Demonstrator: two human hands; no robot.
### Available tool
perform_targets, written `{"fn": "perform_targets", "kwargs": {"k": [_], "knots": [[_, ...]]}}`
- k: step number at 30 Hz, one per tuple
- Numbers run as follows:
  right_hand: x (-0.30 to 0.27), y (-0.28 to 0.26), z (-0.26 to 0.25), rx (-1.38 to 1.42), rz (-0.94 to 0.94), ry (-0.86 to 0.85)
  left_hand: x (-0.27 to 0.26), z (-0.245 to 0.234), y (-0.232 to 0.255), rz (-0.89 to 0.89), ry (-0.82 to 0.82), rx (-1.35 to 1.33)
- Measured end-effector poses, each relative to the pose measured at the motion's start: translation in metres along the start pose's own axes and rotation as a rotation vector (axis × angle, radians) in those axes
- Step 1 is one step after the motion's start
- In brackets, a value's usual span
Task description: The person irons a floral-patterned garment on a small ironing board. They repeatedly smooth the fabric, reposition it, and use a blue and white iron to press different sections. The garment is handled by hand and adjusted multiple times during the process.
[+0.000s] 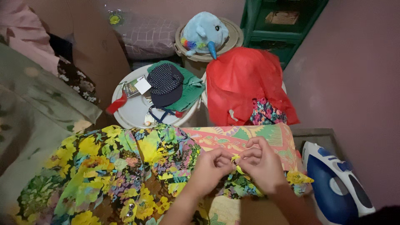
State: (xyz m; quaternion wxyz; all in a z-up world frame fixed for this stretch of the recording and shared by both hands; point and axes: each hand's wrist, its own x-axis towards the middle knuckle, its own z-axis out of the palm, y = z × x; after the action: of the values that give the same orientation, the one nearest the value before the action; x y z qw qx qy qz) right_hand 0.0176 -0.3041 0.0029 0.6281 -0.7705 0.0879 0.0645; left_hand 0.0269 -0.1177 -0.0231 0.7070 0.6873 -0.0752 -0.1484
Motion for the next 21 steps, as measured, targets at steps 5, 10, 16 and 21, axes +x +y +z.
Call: {"fn": "perform_targets", "kwargs": {"k": [5, 10, 16, 21], "knots": [[0.004, -0.001, -0.003, 0.182, 0.152, -0.013, -0.002, 0.002, 0.006, -0.009, 0.01, 0.13], [0.002, -0.008, -0.006, 0.081, 0.165, -0.052, -0.002, 0.007, 0.017, -0.039, 0.05, 0.166], [-0.005, -0.011, -0.007, 0.014, 0.111, -0.09, -0.005, 0.013, 0.02, -0.068, 0.082, 0.089], [0.001, -0.001, -0.01, 0.058, 0.034, -0.137, -0.006, 0.015, 0.019, -0.048, 0.117, 0.205]]}}
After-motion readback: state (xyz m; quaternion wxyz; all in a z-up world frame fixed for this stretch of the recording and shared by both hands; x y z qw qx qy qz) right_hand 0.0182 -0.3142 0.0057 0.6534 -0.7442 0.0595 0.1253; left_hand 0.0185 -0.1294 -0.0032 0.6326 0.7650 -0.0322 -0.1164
